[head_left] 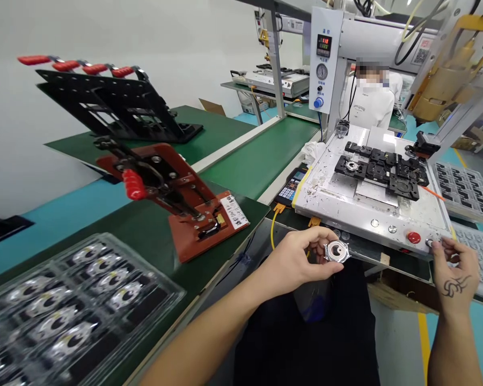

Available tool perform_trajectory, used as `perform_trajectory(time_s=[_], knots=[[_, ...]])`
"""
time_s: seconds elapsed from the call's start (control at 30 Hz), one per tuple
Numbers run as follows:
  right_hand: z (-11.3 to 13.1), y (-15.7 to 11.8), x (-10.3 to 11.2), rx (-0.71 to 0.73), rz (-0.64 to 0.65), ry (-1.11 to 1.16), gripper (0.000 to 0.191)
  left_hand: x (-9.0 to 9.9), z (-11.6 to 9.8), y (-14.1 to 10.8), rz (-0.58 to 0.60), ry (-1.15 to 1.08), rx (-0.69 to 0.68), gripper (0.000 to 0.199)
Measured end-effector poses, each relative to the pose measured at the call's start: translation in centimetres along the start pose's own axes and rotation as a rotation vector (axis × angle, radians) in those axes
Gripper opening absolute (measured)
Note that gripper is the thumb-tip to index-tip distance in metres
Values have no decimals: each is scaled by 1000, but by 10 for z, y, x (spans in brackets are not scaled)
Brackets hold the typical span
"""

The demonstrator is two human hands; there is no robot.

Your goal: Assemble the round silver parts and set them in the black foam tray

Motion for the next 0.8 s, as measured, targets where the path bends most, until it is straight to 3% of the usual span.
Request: perform_trajectory(time_s=[0.23, 0.37, 0.47, 0.53, 0.63, 0.73, 0.8], knots=[[3, 0, 0, 13, 12, 7, 49, -2, 7, 4, 27, -49, 60, 39], [1, 3, 4, 37, -37, -30, 48, 6, 12, 9, -16, 16, 27, 38], [14, -4, 10, 109, -110, -88, 41, 11, 30, 17, -47, 118, -28, 39], [37, -17, 5, 204, -119, -59, 26, 4, 52, 27, -1, 142, -52, 41], [93, -45, -37, 429, 117, 193, 9, -20, 85, 51, 117, 170, -133, 44], [140, -79, -96, 563, 464, 355, 25, -44, 105, 76, 169, 301, -256, 39], [149, -89, -119, 545, 531, 338, 30, -52, 113, 86, 155, 387, -313, 36]])
Point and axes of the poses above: each hand's wrist, its own y-axis towards the middle knuckle, its own x-axis out of the back of the hand, z = x × y, the point moved 10 cm from there along y, towards the middle knuckle, and after that the axes turned 8 degrees about x, right-handed, at the moved point
